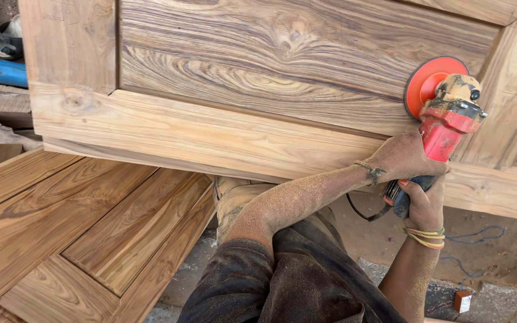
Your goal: The person uses a red angle grinder with a sanding disc to smooth the surface of a wooden door panel. The person moves the tool across the flat surfaces and edges of the panel, generating sawdust.
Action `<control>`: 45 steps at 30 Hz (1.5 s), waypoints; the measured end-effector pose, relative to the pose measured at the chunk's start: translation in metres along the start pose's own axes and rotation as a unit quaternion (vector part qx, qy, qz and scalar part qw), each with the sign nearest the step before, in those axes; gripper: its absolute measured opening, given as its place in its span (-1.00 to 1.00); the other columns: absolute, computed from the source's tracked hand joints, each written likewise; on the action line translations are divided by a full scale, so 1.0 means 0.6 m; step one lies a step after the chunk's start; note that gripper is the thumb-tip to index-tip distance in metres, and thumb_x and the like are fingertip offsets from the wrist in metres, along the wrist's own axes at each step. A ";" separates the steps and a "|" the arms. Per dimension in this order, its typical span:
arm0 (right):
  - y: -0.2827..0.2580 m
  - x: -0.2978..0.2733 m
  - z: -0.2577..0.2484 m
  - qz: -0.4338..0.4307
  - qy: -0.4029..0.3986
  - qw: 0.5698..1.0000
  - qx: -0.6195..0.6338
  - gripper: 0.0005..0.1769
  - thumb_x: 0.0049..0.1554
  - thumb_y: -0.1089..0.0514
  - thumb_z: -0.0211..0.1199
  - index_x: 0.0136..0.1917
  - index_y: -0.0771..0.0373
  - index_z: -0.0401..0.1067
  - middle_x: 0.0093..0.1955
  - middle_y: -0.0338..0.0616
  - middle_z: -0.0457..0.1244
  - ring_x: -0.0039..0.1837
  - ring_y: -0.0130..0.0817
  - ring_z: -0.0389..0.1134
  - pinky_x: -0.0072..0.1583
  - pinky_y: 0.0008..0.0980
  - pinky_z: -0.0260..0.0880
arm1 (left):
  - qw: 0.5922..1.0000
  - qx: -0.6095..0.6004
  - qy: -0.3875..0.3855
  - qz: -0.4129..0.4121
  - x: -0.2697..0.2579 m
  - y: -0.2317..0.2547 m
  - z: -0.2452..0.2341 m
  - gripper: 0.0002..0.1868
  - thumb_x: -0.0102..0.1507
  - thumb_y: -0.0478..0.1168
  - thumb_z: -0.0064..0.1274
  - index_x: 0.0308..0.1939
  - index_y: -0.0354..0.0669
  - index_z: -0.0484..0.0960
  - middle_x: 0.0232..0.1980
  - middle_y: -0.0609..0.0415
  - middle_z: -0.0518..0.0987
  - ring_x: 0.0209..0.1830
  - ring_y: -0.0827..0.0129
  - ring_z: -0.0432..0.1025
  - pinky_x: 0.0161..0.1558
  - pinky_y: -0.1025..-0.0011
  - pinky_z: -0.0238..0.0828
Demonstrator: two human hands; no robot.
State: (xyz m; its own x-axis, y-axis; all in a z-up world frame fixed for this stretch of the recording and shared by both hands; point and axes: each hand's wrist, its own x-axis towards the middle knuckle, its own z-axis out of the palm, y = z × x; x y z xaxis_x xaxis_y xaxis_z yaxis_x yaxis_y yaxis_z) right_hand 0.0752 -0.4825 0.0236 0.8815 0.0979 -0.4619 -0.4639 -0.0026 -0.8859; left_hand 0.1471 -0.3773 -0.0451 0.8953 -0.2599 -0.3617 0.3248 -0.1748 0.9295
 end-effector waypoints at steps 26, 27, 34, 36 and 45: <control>-0.038 0.120 0.617 -0.033 -0.294 0.903 -0.311 0.09 -0.12 0.24 0.35 0.60 0.33 -0.06 0.09 -0.07 0.28 0.01 -0.38 0.36 0.00 -0.38 0.48 | 0.930 -0.125 0.337 -0.081 -0.319 -0.103 -0.622 -0.32 -0.03 0.18 0.29 -0.08 -0.31 0.67 -0.14 -0.16 0.73 -0.11 0.12 0.69 -0.08 0.25 0.64; -0.042 0.119 0.605 -0.041 -0.292 0.905 -0.308 0.07 -0.10 0.26 0.35 0.59 0.34 -0.05 0.09 -0.06 0.28 0.01 -0.38 0.36 0.01 -0.38 0.48 | 0.936 -0.110 0.325 -0.082 -0.309 -0.098 -0.611 -0.29 -0.03 0.19 0.31 -0.05 -0.34 0.64 -0.12 -0.19 0.71 -0.10 0.08 0.68 -0.07 0.24 0.62; -0.055 0.079 0.558 0.069 -0.227 0.943 -0.234 -0.05 -0.10 0.33 0.27 0.51 0.29 -0.06 -0.07 -0.06 0.25 -0.27 -0.37 0.36 -0.32 -0.35 0.46 | 0.953 -0.090 0.264 -0.118 -0.284 -0.088 -0.547 -0.04 -0.03 0.21 0.33 0.16 -0.51 0.37 -0.06 -0.33 0.63 -0.07 -0.07 0.63 -0.02 0.19 0.61; -0.045 0.086 0.579 0.065 -0.250 0.940 -0.224 -0.03 -0.11 0.32 0.30 0.51 0.30 -0.05 -0.07 -0.06 0.25 -0.27 -0.35 0.36 -0.29 -0.34 0.45 | 0.946 -0.074 0.297 -0.108 -0.297 -0.096 -0.562 -0.05 -0.02 0.20 0.34 0.17 -0.48 0.38 -0.05 -0.30 0.63 -0.06 -0.07 0.62 -0.02 0.19 0.59; -0.052 0.138 0.632 -0.025 -0.311 0.874 -0.371 0.02 -0.10 0.20 0.43 0.54 0.27 0.01 -0.01 -0.07 0.32 -0.12 -0.43 0.42 -0.11 -0.39 0.50 | 0.928 -0.139 0.336 -0.077 -0.323 -0.102 -0.633 -0.31 0.02 0.14 0.30 0.03 -0.31 0.58 -0.13 -0.14 0.72 -0.11 0.17 0.68 -0.10 0.29 0.63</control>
State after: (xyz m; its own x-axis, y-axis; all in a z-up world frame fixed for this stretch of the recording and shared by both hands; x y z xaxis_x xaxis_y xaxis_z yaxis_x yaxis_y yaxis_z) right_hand 0.1296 -0.0969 0.0294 0.5734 0.6389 -0.5129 -0.0365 -0.6055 -0.7950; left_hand 0.0694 0.0443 -0.0043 0.7894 0.4154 -0.4519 0.4467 0.1160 0.8871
